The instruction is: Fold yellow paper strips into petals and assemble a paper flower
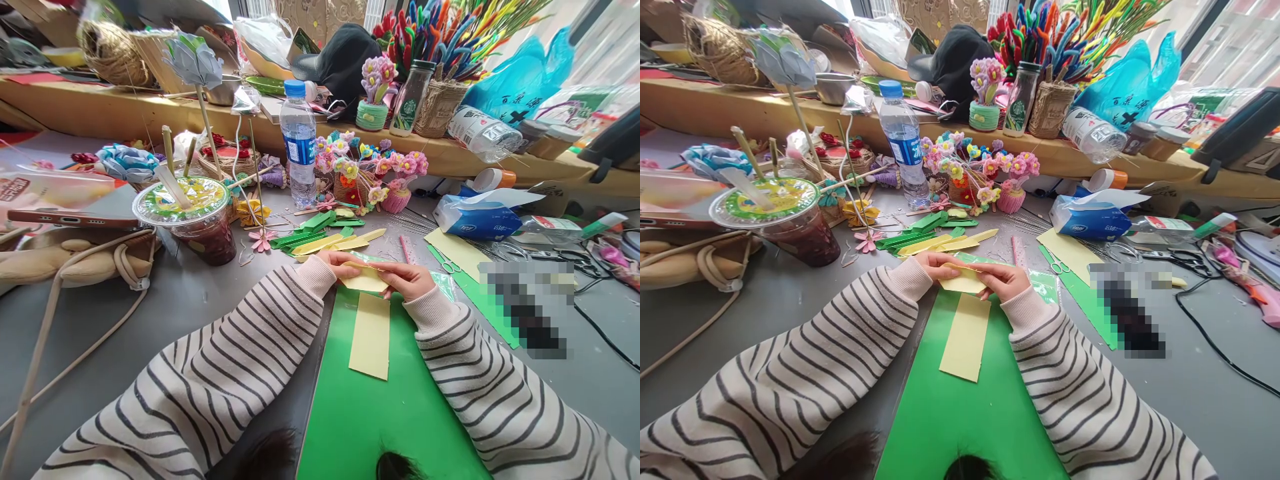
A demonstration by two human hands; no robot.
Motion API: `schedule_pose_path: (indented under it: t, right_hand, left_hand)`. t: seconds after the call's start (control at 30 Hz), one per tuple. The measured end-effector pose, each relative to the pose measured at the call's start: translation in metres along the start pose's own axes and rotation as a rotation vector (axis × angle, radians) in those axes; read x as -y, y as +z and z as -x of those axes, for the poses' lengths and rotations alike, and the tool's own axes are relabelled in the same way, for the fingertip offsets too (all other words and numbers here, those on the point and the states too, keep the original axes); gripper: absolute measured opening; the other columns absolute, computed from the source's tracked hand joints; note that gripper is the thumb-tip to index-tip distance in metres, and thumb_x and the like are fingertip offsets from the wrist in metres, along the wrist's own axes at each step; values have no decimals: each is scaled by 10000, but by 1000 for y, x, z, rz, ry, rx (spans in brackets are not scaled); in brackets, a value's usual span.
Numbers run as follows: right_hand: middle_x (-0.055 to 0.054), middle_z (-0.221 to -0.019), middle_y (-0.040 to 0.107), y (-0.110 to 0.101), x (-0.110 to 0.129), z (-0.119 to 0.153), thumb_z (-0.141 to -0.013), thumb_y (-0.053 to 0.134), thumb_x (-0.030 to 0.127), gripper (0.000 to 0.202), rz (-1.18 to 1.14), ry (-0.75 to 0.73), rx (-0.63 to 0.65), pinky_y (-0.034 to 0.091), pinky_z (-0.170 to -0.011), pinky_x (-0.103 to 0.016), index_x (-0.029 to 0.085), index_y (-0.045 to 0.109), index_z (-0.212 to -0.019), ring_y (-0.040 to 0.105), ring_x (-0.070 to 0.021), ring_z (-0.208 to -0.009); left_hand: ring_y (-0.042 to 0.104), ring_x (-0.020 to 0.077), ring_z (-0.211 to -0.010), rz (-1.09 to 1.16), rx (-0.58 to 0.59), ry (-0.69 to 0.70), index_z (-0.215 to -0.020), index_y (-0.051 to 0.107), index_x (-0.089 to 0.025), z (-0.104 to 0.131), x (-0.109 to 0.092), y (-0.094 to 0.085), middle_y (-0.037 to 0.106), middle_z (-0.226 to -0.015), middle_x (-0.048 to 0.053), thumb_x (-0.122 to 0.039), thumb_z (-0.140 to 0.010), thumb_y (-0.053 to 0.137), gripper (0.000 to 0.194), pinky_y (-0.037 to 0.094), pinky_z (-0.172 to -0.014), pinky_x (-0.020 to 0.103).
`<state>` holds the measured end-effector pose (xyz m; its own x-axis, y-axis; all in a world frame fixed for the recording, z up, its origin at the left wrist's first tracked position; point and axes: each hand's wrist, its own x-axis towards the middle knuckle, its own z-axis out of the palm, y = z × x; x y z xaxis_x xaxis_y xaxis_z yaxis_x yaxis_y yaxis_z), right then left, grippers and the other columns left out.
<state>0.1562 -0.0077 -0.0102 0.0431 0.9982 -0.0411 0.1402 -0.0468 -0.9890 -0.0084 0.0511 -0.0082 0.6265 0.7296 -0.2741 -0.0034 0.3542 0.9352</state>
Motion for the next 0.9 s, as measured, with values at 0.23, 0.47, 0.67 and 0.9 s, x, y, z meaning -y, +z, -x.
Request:
schedule_pose_path:
  t: [0.23,0.47,0.67,0.9]
  right_hand:
    - [-24,-791,634,1,-4,1,-645,533,274,214,43,-122,20,505,-426,-203,207,661,-802,539,-59,-441]
    - [-31,-825,621,2,-8,-1,-659,525,284,234,42,-153,51,520,-464,-223,205,650,-840,554,-92,-557]
    - [-20,-707,614,5,-3,-2,-592,609,343,344,-90,-31,59,511,-435,-216,170,614,-889,564,-97,-503]
    - [16,-444,558,3,-3,-2,-625,576,389,277,-113,19,-2,473,-397,-194,139,614,-739,547,-97,-417]
  left_hand:
    - [572,165,-676,-29,-10,-78,-772,622,-124,2,-3,3,615,-703,55,-423,-555,610,370,463,-630,319]
    - [557,134,-641,-106,-61,-79,-801,620,-137,-6,4,-2,599,-669,18,-355,-480,678,392,449,-604,273]
    - [532,79,-559,-105,-113,16,-816,627,-149,-3,1,1,605,-648,1,-304,-525,661,332,441,-583,219]
    - [535,83,-560,-154,-128,48,-846,630,-134,-1,-1,6,612,-648,17,-300,-522,659,366,453,-603,222]
